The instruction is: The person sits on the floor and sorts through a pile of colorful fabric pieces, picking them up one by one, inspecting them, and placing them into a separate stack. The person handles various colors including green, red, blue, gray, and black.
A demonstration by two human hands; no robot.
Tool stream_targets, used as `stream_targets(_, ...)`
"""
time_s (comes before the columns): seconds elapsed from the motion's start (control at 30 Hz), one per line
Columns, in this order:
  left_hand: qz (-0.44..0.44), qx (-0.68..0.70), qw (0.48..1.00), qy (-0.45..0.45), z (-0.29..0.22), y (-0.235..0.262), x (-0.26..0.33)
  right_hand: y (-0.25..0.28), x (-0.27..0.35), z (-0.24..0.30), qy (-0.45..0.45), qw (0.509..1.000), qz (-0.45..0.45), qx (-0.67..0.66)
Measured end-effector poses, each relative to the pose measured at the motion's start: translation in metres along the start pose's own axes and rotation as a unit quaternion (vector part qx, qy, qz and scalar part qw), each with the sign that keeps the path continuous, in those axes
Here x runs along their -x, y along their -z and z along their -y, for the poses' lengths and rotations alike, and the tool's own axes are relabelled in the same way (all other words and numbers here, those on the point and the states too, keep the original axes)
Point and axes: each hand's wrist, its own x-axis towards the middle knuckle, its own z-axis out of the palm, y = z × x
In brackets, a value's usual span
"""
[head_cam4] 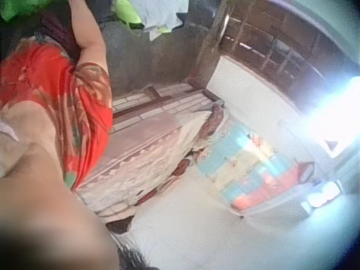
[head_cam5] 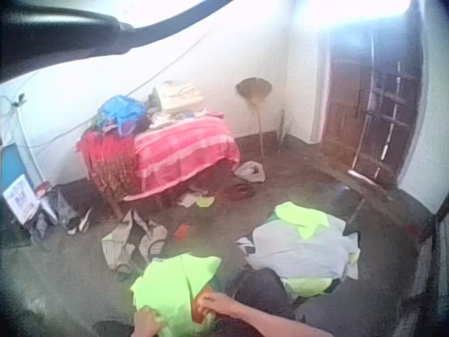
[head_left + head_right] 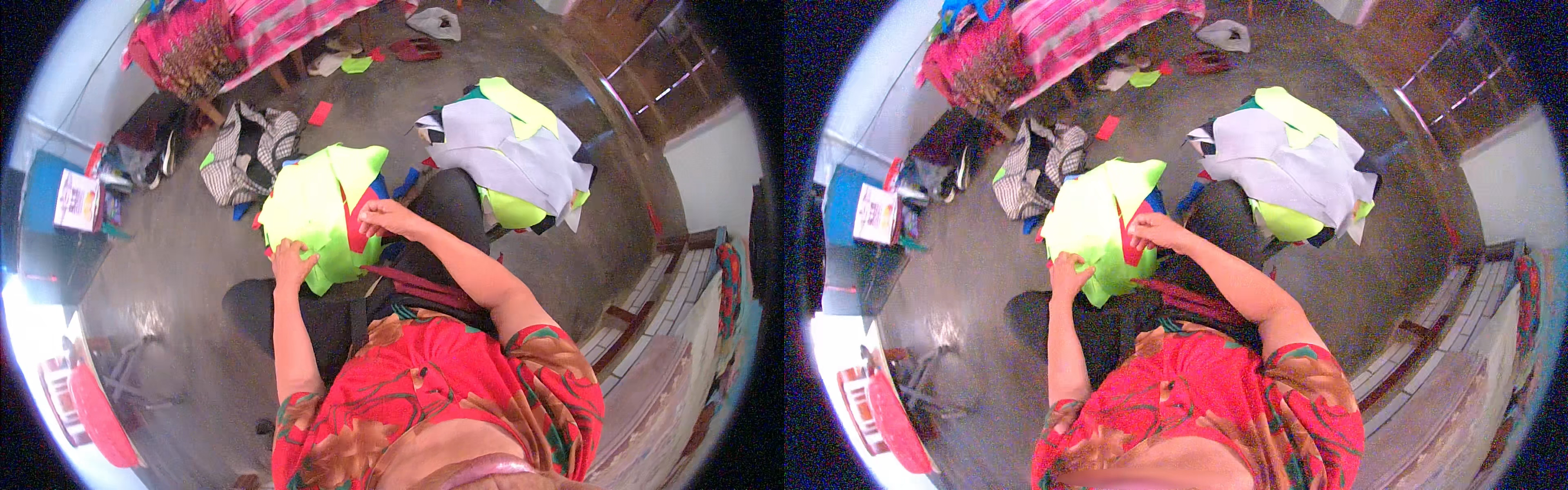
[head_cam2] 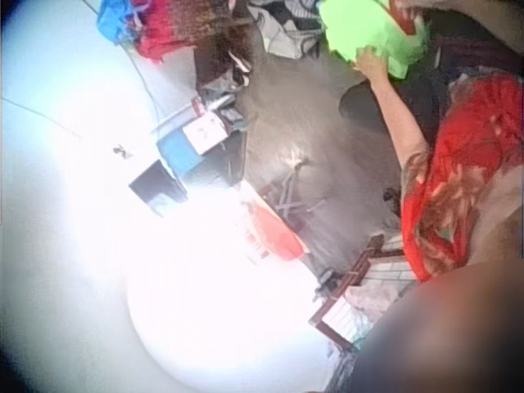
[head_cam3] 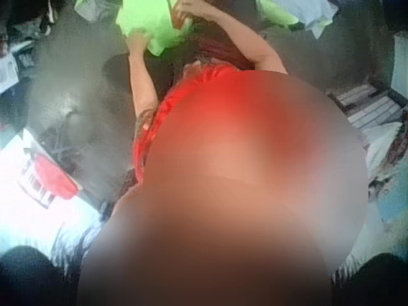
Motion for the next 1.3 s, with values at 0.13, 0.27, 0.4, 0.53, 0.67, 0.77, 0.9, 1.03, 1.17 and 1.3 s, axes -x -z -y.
stream_targets(0.13,-0.033,0.013,0.999,-0.033,-0.005,0.001,-0.002,0.004,0.004,0.002,0.032,0.999,0.001,-0.029)
stream_targets(0.27,-0.022,0.015,0.999,-0.027,-0.002,-0.004,-0.001,0.001,0.011,0.009,0.052,0.998,-0.015,-0.036)
stream_targets(0.4,-0.023,0.066,0.997,-0.029,0.004,-0.009,-0.002,0.011,0.039,0.035,0.148,0.987,-0.045,-0.033)
stream_targets(0.53,-0.031,0.071,0.997,-0.030,0.002,-0.009,-0.003,0.081,0.058,0.069,0.247,0.933,-0.225,0.134)
stream_targets(0.67,-0.033,0.073,0.996,-0.026,0.002,-0.010,-0.004,0.173,0.086,0.094,0.270,0.753,-0.506,0.323)
stream_targets(0.77,-0.036,0.082,0.996,-0.029,0.002,-0.009,-0.004,0.225,0.109,0.098,0.198,0.613,-0.595,0.479)
stream_targets(0.9,-0.046,0.080,0.995,-0.033,0.002,-0.011,-0.005,0.259,0.118,0.083,0.091,0.544,-0.608,0.570)
stream_targets(1.03,-0.054,0.084,0.995,-0.030,0.005,-0.012,-0.001,0.254,0.117,0.089,0.039,0.563,-0.562,0.605)
stream_targets(1.17,-0.052,0.086,0.994,-0.031,0.002,-0.011,-0.004,0.268,0.110,0.084,-0.018,0.529,-0.587,0.613)
stream_targets(1.3,-0.053,0.090,0.994,-0.034,0.004,-0.012,-0.003,0.269,0.112,0.085,0.009,0.565,-0.651,0.507)
